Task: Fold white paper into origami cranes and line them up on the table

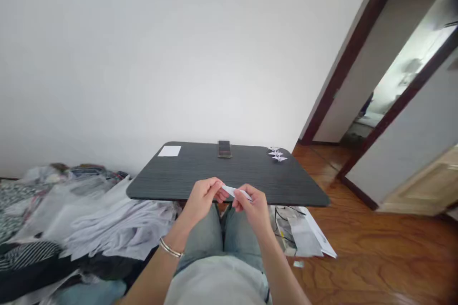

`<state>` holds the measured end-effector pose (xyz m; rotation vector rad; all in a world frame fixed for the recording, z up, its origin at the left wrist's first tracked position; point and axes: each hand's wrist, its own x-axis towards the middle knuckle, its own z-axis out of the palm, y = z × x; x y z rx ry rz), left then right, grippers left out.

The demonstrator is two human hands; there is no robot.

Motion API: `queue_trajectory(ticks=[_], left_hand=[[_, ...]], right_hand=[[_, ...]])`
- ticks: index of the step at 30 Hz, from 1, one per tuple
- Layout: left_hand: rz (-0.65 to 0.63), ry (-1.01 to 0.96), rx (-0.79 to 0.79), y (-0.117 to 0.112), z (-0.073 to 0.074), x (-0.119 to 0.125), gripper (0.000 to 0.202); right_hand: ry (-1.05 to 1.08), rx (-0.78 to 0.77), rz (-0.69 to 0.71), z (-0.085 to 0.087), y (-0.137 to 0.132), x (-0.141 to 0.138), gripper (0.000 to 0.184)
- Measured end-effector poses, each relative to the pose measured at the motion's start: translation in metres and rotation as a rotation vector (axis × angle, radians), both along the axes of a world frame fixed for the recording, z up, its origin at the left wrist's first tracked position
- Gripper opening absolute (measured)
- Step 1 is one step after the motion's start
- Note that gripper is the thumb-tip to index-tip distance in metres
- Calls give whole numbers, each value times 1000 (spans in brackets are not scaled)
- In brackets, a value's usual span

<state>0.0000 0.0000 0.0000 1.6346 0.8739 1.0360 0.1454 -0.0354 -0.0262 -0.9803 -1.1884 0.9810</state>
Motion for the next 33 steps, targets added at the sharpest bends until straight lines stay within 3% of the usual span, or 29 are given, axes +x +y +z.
queue_trajectory(ticks=[7, 19, 26, 33], left_hand=[[54, -102, 30, 2, -1, -7, 40], [20, -114, 31, 3, 4, -8, 9], [62, -10, 141, 0, 13, -12, 6], [-11, -132, 58, -1, 10, -13, 15]], right_hand=[[18, 13, -43, 1, -1, 1, 26], [70, 11, 28, 5, -2, -1, 30], [73, 1, 64, 3, -4, 0, 28], [44, -4, 66, 3, -5, 1, 27]])
